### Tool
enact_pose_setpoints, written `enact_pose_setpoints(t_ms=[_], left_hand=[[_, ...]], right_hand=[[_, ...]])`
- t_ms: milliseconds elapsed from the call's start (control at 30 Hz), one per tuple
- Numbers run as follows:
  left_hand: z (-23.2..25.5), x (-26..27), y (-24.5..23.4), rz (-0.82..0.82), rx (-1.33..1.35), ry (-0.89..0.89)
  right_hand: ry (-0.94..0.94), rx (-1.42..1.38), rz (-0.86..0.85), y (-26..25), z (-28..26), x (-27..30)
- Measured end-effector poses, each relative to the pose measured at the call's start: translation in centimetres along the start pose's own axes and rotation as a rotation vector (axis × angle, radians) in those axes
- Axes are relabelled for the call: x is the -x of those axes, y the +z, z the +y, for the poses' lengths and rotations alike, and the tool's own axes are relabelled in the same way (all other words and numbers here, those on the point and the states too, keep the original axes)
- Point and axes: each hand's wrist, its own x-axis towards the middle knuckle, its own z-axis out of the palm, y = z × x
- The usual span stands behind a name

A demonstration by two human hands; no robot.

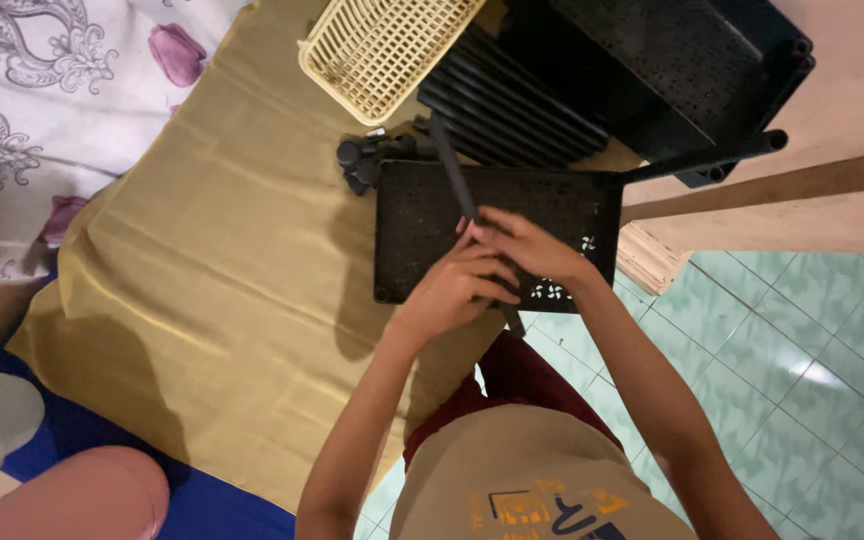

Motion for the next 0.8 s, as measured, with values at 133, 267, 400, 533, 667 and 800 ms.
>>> enact_pose_setpoints(t_ms=[133, 267, 400, 533, 667, 800], left_hand=[[-1.3, 0.1, -2.1, 0.415, 0.206, -0.074], [-4.7, 0.0, -4.0, 0.752, 0.303, -0.393], [-8.5, 0.1, -6.3, 0.693, 0.45, -0.409], [-11.2, -0.4, -8.4, 0.656, 0.113, -0.533], [-12.3, -0.8, -9.6, 0.642, 0.169, -0.529], [-12.7, -0.6, -9.3, 0.655, 0.285, -0.472]], right_hand=[[-0.105, 0.081, 0.181, 0.4, -2.3, -3.6], [-0.243, 0.161, 0.31, 1.4, -4.8, -7.5], [-0.369, 0.475, 0.373, 2.6, -7.7, -11.2], [-0.459, 0.649, 0.36, 3.8, -9.2, -13.3], [-0.428, 0.726, 0.344, 3.9, -10.2, -13.9], [-0.462, 0.695, 0.294, 3.7, -11.0, -13.3]])
